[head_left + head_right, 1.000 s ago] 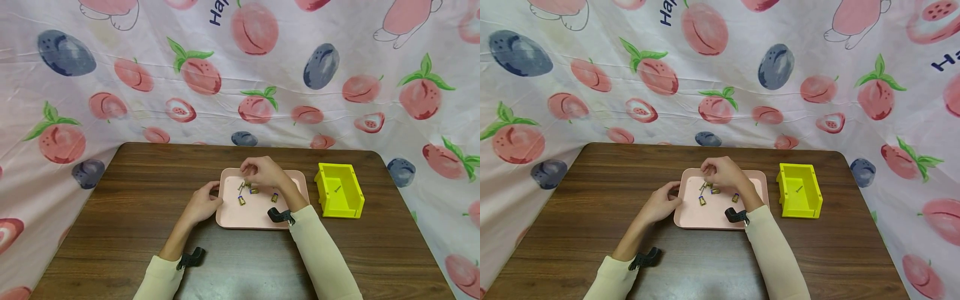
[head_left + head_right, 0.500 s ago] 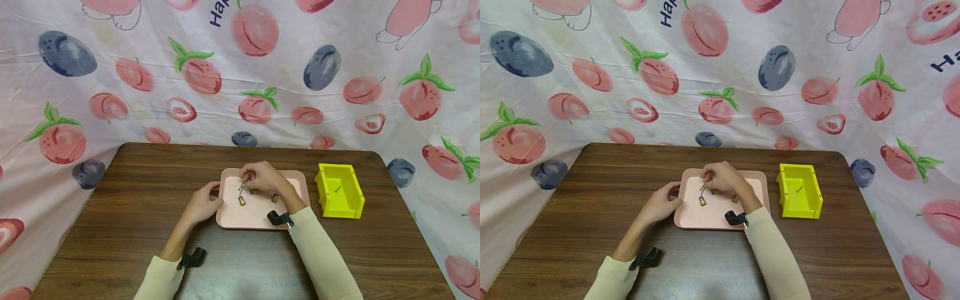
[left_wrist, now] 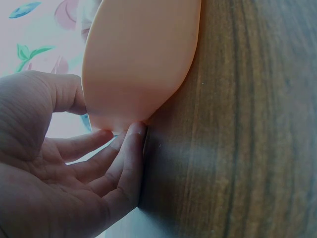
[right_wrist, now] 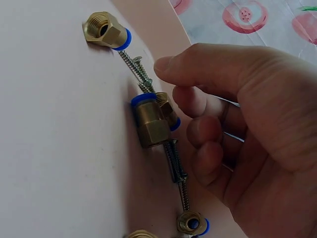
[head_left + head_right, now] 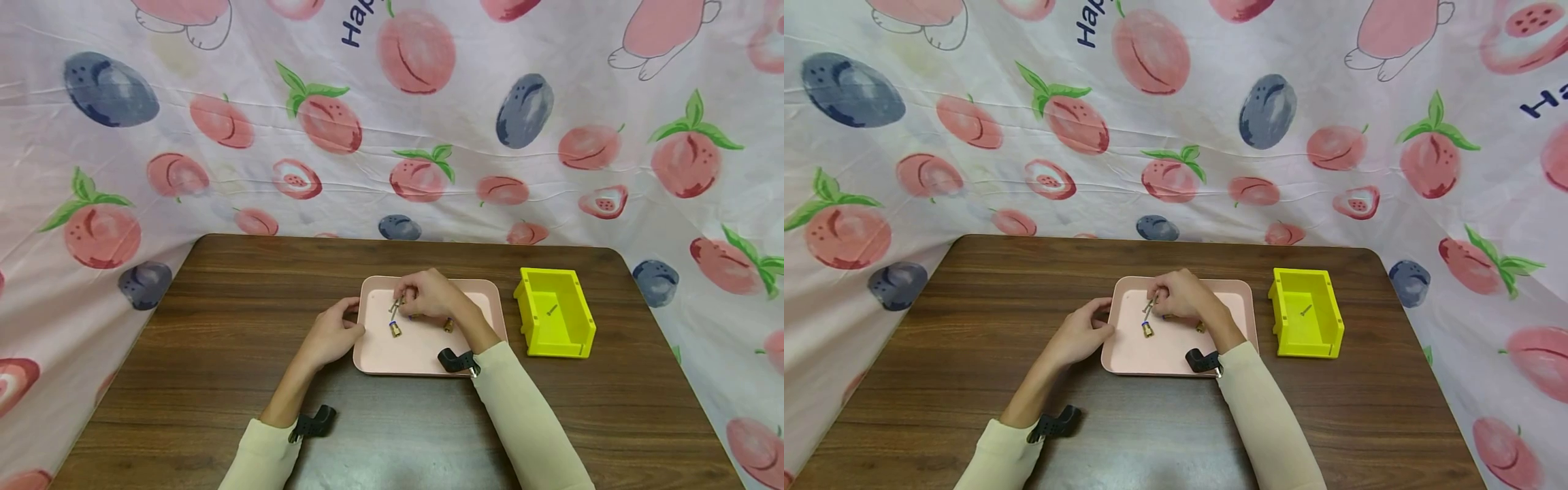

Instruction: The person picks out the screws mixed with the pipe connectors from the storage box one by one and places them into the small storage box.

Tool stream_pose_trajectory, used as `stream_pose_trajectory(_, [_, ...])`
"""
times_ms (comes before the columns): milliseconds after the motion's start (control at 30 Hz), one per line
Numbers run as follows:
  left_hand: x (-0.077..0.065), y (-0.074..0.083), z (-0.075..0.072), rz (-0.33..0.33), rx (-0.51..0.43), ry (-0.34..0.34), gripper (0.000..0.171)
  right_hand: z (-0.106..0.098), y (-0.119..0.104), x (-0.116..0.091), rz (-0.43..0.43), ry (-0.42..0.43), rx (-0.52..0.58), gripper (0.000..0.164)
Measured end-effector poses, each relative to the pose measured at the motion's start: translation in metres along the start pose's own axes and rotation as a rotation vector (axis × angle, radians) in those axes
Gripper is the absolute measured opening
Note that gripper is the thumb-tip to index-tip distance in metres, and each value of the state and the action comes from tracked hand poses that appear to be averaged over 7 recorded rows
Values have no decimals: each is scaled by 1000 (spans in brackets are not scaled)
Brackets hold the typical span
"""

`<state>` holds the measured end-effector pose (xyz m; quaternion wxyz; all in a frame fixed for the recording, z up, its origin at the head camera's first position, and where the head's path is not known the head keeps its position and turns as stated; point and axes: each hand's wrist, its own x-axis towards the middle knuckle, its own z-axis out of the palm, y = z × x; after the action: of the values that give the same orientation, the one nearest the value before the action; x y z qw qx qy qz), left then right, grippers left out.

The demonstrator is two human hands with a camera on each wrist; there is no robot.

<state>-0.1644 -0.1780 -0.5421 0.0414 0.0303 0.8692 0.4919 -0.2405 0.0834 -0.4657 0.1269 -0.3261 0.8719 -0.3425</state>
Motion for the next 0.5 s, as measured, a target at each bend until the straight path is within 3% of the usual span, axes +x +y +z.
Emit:
stream_pose_trajectory(100, [-3, 7, -2, 21, 12, 4, 62, 2, 1, 0, 11, -3, -15, 15])
stream_pose_trajectory(333, [-24, 55, -12, -1, -7, -5, 60, 6, -1, 3, 0, -15, -101, 12])
stream_pose_trajectory(500, [-27, 60, -12, -32, 11, -7, 59, 8, -1, 4, 6, -32, -139, 13])
